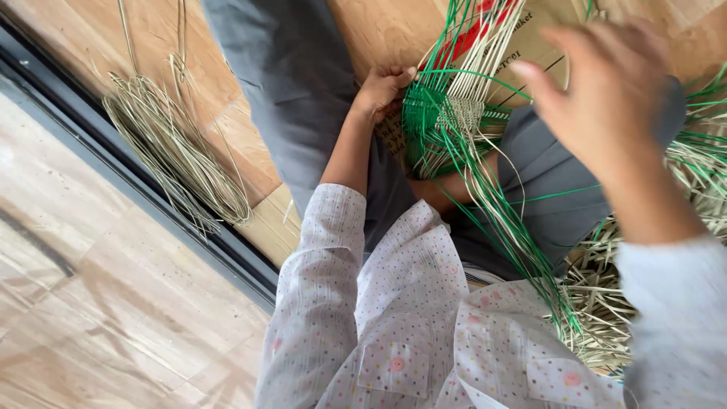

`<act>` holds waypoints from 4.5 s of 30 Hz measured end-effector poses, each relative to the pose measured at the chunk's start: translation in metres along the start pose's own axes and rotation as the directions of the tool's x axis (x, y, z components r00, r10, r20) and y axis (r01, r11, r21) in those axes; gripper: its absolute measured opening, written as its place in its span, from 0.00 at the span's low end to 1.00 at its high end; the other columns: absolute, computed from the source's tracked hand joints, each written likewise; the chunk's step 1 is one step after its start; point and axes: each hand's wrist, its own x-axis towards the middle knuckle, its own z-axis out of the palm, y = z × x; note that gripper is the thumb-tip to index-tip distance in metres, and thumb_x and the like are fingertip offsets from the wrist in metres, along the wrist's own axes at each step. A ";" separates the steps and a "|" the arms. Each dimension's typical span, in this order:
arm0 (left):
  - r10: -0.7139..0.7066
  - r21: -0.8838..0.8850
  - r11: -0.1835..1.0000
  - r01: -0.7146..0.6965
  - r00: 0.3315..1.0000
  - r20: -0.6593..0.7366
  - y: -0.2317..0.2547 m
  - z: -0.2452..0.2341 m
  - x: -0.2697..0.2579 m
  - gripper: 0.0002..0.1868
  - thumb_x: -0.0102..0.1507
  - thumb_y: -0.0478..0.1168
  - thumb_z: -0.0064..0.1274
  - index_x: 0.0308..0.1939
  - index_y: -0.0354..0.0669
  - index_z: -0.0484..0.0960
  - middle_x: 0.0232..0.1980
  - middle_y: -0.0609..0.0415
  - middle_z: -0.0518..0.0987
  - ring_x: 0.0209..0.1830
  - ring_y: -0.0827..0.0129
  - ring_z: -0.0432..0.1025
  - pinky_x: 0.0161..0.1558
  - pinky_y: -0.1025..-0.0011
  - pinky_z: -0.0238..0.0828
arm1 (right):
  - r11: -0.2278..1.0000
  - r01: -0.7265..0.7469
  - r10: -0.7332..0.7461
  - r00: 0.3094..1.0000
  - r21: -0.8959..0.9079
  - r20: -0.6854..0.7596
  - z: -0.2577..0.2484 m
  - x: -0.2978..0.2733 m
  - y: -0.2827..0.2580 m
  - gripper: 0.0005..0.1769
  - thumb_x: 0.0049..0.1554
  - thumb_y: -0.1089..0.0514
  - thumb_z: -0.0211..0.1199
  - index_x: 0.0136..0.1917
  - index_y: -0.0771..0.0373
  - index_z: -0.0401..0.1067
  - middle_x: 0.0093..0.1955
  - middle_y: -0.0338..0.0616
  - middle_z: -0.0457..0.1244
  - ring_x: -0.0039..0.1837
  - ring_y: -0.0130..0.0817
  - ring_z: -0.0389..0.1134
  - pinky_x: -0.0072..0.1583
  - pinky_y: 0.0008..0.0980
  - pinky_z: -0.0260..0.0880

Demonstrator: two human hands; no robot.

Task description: A person is weaving natural fibers and green plastic strands together to create a mat while sitting on the floor.

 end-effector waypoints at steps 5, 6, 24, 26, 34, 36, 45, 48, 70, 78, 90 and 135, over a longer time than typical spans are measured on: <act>0.001 0.043 0.999 -0.002 1.000 0.025 0.010 0.002 -0.008 0.08 0.65 0.42 0.58 0.33 0.44 0.85 0.21 0.64 0.67 0.18 0.79 0.61 0.18 0.76 0.59 | 0.873 -0.402 0.146 0.756 0.276 0.638 0.117 0.085 -0.060 0.30 0.66 0.28 0.62 0.40 0.55 0.76 0.40 0.50 0.69 0.49 0.59 0.69 0.48 0.57 0.63; 0.017 0.056 0.998 -0.019 0.999 0.044 0.010 0.001 -0.009 0.08 0.65 0.42 0.59 0.32 0.45 0.85 0.18 0.68 0.56 0.15 0.81 0.51 0.13 0.77 0.47 | 0.876 -0.439 0.137 0.625 0.201 0.768 0.125 0.092 -0.070 0.35 0.66 0.28 0.62 0.32 0.57 0.74 0.36 0.56 0.67 0.44 0.61 0.69 0.40 0.57 0.65; 0.074 -0.042 0.997 -0.071 0.993 0.089 0.016 0.006 -0.022 0.10 0.64 0.42 0.59 0.32 0.40 0.81 0.19 0.64 0.65 0.16 0.82 0.56 0.17 0.80 0.58 | 0.213 -0.572 0.410 0.788 0.792 0.458 0.216 -0.001 -0.082 0.04 0.57 0.59 0.73 0.42 0.61 0.83 0.38 0.38 0.73 0.39 0.21 0.71 0.40 0.24 0.67; 0.144 -0.051 0.989 -0.139 0.983 0.112 0.013 0.006 -0.020 0.06 0.60 0.36 0.63 0.33 0.39 0.82 0.25 0.61 0.72 0.24 0.79 0.65 0.27 0.79 0.66 | 0.198 -0.585 0.394 0.782 0.786 0.482 0.217 -0.001 -0.078 0.04 0.57 0.60 0.72 0.41 0.61 0.83 0.35 0.37 0.71 0.36 0.20 0.68 0.38 0.25 0.64; 0.378 0.207 0.899 -0.386 0.922 0.078 0.006 0.011 -0.017 0.09 0.57 0.25 0.63 0.39 0.38 0.83 0.32 0.57 0.84 0.30 0.80 0.75 0.32 0.80 0.72 | 0.134 -0.584 0.415 0.767 0.801 0.489 0.224 -0.007 -0.081 0.04 0.55 0.62 0.71 0.37 0.61 0.83 0.32 0.36 0.70 0.35 0.19 0.65 0.36 0.26 0.62; 0.474 0.490 0.771 -0.407 0.880 -0.016 0.018 0.022 -0.027 0.17 0.54 0.26 0.61 0.43 0.48 0.80 0.27 0.62 0.77 0.29 0.80 0.74 0.33 0.75 0.72 | 0.153 -0.558 0.434 0.779 0.816 0.452 0.223 -0.012 -0.080 0.05 0.56 0.63 0.73 0.38 0.62 0.83 0.33 0.37 0.70 0.34 0.20 0.66 0.36 0.26 0.63; 0.546 0.641 0.569 -0.515 0.820 0.175 0.049 0.017 -0.033 0.22 0.55 0.32 0.68 0.49 0.50 0.75 0.31 0.58 0.83 0.33 0.73 0.81 0.35 0.70 0.78 | 0.182 -0.552 0.414 0.794 0.814 0.446 0.206 -0.014 -0.082 0.04 0.57 0.64 0.72 0.39 0.62 0.82 0.36 0.41 0.72 0.38 0.27 0.71 0.40 0.28 0.71; 0.523 0.677 0.541 -0.499 0.830 0.193 0.054 0.023 -0.010 0.15 0.50 0.31 0.58 0.40 0.47 0.84 0.31 0.62 0.85 0.32 0.78 0.81 0.38 0.76 0.79 | 0.149 -0.558 0.422 0.782 0.816 0.458 0.210 -0.015 -0.084 0.03 0.56 0.64 0.72 0.39 0.62 0.82 0.36 0.41 0.72 0.38 0.28 0.72 0.42 0.29 0.74; 0.093 0.443 0.860 -0.255 0.930 0.355 0.042 0.014 0.011 0.11 0.60 0.29 0.64 0.46 0.39 0.86 0.40 0.55 0.87 0.38 0.77 0.81 0.41 0.77 0.82 | -0.041 -0.656 0.421 0.673 0.753 0.609 0.202 -0.057 -0.046 0.03 0.58 0.60 0.73 0.43 0.60 0.82 0.38 0.39 0.72 0.40 0.21 0.69 0.42 0.26 0.67; 0.417 0.724 0.584 -0.367 0.901 0.120 0.044 0.017 0.005 0.11 0.54 0.41 0.73 0.36 0.47 0.87 0.29 0.63 0.84 0.30 0.82 0.78 0.31 0.77 0.76 | 0.344 -0.729 0.410 0.683 0.592 0.604 0.199 -0.086 0.019 0.06 0.57 0.55 0.71 0.40 0.58 0.82 0.29 0.31 0.65 0.36 0.13 0.60 0.38 0.23 0.58; 0.221 0.726 -0.506 -0.466 0.743 0.631 -0.012 0.149 0.020 0.06 0.60 0.29 0.54 0.31 0.39 0.86 0.33 0.53 0.82 0.27 0.49 0.81 0.21 0.48 0.81 | 0.548 -0.749 0.218 0.558 0.373 0.800 0.219 -0.055 0.041 0.16 0.42 0.65 0.61 0.24 0.65 0.54 0.22 0.40 0.49 0.41 0.22 0.61 0.35 0.41 0.50; 0.121 0.959 -0.197 -0.205 0.965 0.231 0.007 0.167 0.028 0.07 0.59 0.39 0.62 0.27 0.59 0.88 0.35 0.48 0.83 0.38 0.41 0.77 0.31 0.50 0.76 | 0.124 -0.855 0.181 0.518 0.503 0.836 0.195 -0.052 0.023 0.11 0.66 0.64 0.53 0.42 0.63 0.73 0.30 0.41 0.68 0.29 0.28 0.70 0.39 0.30 0.74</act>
